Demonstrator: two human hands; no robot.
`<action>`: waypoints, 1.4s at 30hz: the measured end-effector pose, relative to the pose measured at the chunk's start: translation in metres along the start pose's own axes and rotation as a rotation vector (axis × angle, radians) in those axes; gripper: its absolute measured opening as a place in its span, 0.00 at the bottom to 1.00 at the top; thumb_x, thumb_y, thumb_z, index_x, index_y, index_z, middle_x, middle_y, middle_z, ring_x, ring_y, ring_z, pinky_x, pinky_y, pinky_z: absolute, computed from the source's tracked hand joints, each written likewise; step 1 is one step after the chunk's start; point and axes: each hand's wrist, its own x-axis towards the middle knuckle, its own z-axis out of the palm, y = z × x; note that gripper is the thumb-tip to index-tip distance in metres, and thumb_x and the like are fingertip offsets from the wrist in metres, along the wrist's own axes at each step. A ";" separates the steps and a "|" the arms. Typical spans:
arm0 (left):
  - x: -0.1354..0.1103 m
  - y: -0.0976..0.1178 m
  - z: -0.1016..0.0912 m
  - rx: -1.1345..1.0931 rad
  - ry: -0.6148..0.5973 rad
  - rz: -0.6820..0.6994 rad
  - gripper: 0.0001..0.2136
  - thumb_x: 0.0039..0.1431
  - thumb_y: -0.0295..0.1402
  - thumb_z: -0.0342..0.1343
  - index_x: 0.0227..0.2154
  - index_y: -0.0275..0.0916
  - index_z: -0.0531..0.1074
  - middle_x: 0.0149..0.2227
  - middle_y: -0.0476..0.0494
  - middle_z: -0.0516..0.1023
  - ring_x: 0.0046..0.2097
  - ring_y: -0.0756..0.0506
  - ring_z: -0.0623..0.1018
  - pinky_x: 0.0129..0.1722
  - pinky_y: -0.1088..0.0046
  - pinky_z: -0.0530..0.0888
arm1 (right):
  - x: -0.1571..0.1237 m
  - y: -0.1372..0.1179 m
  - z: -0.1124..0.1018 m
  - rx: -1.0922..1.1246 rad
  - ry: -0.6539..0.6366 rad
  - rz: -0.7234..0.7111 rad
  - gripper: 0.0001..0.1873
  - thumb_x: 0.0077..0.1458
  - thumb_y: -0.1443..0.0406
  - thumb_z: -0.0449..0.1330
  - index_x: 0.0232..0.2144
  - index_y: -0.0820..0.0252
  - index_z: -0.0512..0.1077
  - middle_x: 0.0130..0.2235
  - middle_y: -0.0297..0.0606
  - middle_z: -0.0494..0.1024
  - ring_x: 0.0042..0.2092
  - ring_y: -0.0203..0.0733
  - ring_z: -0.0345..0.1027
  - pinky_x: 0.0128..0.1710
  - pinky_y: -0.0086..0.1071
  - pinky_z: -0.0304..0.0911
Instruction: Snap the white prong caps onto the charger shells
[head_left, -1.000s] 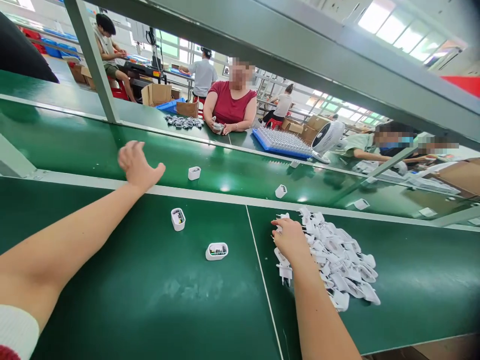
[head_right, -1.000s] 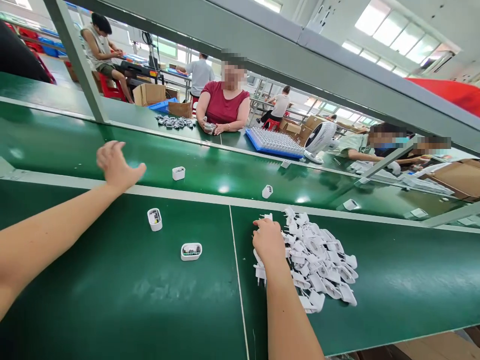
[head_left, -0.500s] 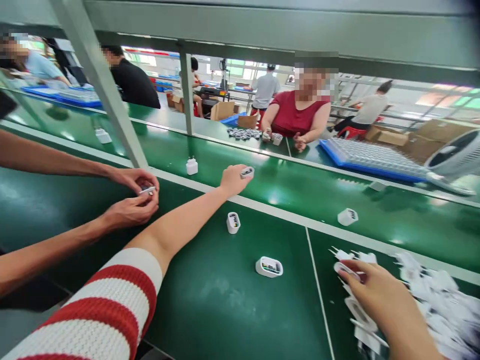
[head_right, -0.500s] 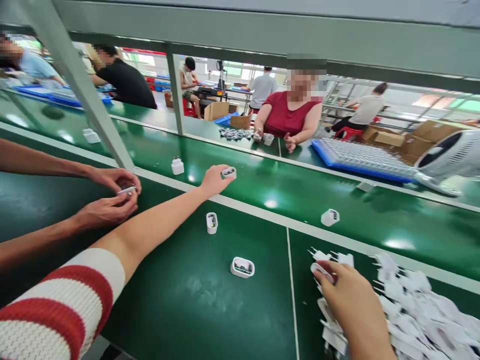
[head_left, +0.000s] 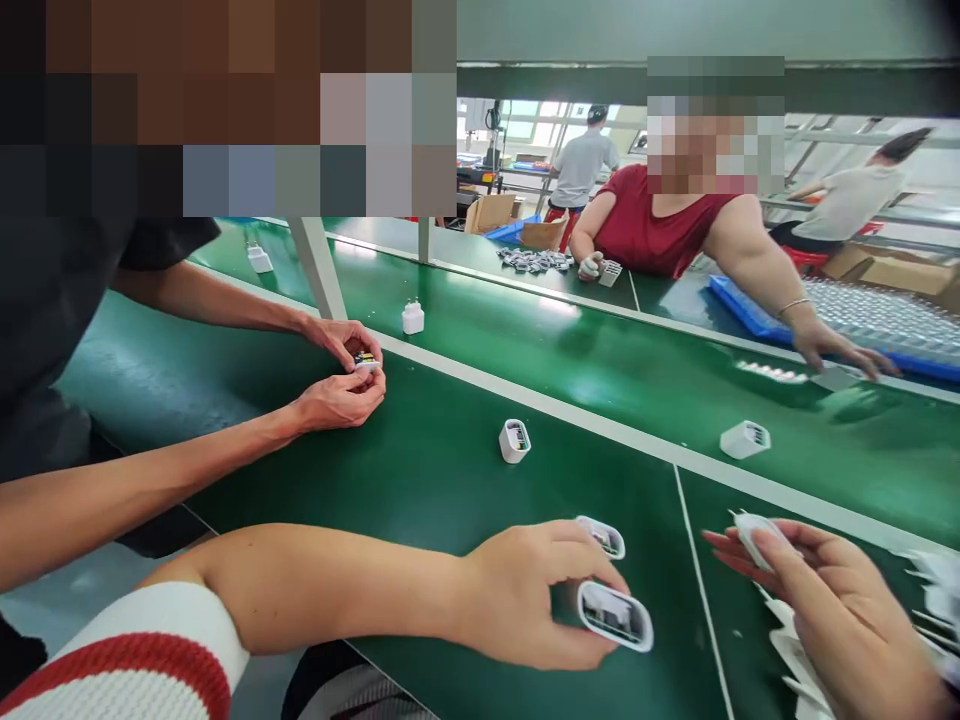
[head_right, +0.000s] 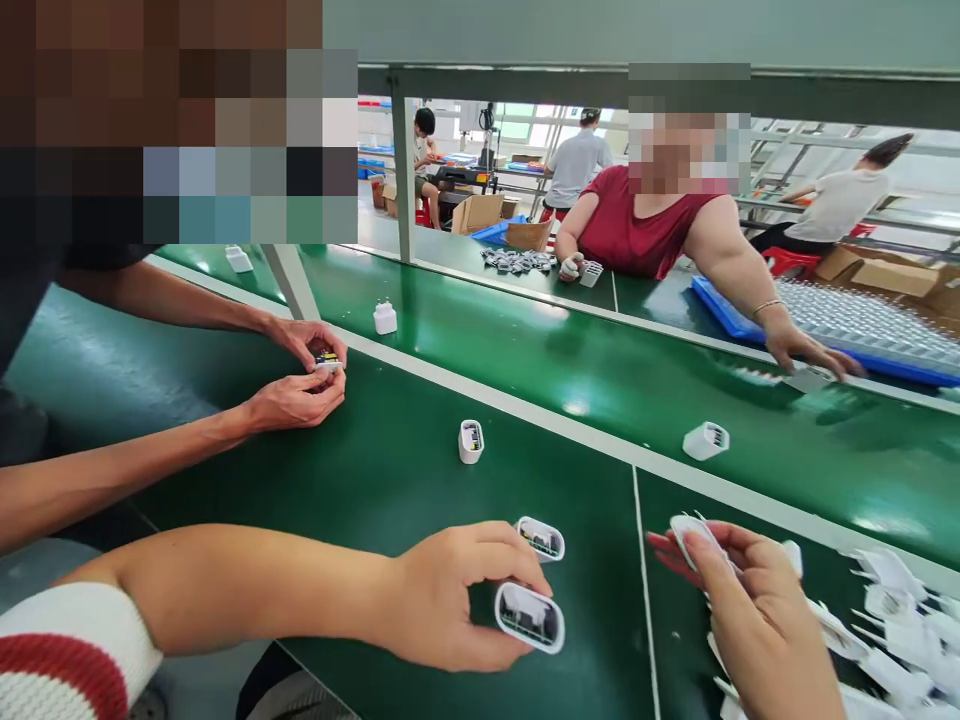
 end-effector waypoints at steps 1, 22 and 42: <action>-0.005 0.000 0.000 -0.026 0.008 -0.032 0.13 0.52 0.37 0.67 0.40 0.39 0.79 0.40 0.39 0.83 0.42 0.42 0.82 0.46 0.69 0.79 | -0.005 -0.024 0.002 0.218 0.055 0.131 0.11 0.62 0.47 0.62 0.40 0.40 0.76 0.39 0.45 0.82 0.38 0.53 0.83 0.36 0.45 0.75; -0.016 -0.001 -0.016 -0.121 -0.154 -0.326 0.13 0.68 0.41 0.59 0.52 0.45 0.74 0.47 0.47 0.80 0.45 0.46 0.78 0.46 0.73 0.75 | -0.050 -0.113 0.045 0.733 -0.291 0.254 0.19 0.44 0.64 0.79 0.41 0.54 0.83 0.35 0.33 0.84 0.36 0.33 0.78 0.42 0.29 0.77; -0.017 -0.002 -0.015 -0.027 -0.210 -0.247 0.08 0.67 0.36 0.58 0.42 0.37 0.75 0.36 0.48 0.73 0.35 0.49 0.70 0.36 0.73 0.69 | -0.069 -0.124 0.054 0.375 -0.320 -0.117 0.17 0.56 0.69 0.72 0.47 0.50 0.82 0.42 0.35 0.83 0.40 0.35 0.76 0.44 0.30 0.76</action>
